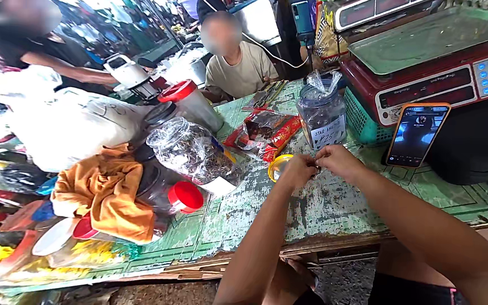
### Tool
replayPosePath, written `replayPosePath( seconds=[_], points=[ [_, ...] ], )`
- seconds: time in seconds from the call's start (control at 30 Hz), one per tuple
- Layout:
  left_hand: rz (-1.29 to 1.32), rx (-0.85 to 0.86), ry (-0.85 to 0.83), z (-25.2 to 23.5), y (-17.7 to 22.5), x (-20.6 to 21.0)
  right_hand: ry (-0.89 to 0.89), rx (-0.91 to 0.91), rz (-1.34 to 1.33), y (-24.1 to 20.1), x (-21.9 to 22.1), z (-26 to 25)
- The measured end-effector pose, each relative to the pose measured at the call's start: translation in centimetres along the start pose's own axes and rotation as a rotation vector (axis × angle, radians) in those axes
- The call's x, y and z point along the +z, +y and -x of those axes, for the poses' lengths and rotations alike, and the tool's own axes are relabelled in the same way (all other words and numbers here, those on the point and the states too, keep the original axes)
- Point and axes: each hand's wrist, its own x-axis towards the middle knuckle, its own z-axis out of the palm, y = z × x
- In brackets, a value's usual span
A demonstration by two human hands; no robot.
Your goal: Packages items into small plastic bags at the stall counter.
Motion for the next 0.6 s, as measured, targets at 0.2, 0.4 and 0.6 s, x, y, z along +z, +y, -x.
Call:
replayPosePath(
  seconds=[0.2,0.4,0.6],
  points=[
    [-0.252,-0.065,-0.158,-2.5,1.4,-1.2,0.052,-0.037,0.252,1.0,0.4,-1.5],
    [-0.509,-0.026,-0.246,-3.2,3.6,-2.1,0.068,-0.035,-0.023,0.2,0.3,-1.0],
    [-0.588,-0.031,-0.342,-3.6,4.5,-2.9,0.084,-0.088,0.032,0.0,0.4,-1.1]
  ],
)
